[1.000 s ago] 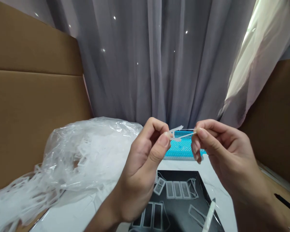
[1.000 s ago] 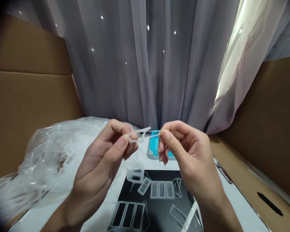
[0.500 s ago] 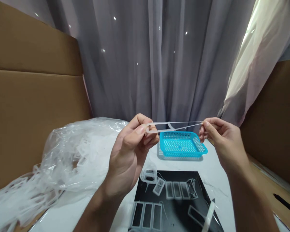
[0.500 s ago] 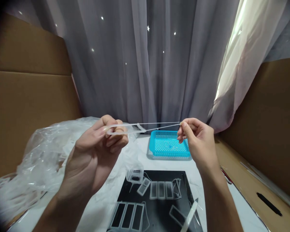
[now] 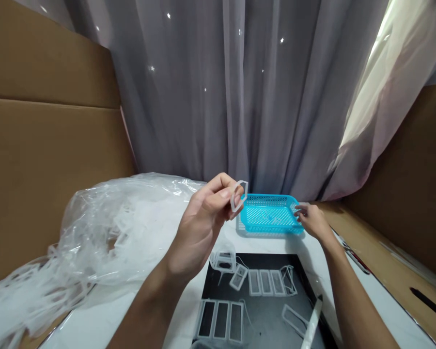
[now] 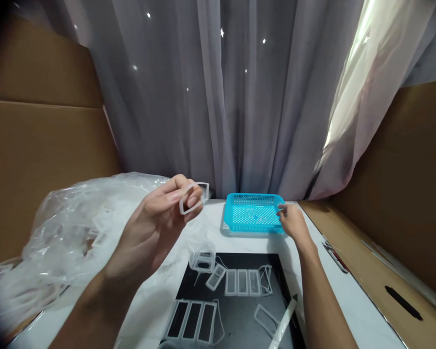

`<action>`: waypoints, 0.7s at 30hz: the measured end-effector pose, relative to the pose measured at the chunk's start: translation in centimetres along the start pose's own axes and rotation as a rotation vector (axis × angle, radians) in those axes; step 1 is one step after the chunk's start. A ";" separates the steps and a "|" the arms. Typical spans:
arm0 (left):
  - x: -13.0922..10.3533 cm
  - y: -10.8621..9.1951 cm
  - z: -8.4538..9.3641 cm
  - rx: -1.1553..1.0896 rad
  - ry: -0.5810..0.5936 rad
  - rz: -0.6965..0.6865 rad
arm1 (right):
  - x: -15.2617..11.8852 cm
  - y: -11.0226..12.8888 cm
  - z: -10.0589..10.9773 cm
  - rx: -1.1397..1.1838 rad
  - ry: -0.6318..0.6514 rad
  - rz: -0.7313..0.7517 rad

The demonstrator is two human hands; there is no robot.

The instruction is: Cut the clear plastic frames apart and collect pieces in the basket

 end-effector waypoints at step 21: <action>-0.1 0.8 -0.7 -0.055 0.151 0.111 | -13.6 13.9 3.3 0.767 0.557 0.553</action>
Point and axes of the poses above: each hand's wrist, its own x-axis towards the middle knuckle, its own z-axis out of the back of the hand, y = z × x, the point moved 3 cm from there along x, towards the middle knuckle, and after that the axes turned 11 degrees about -z, right-handed, at the moved point
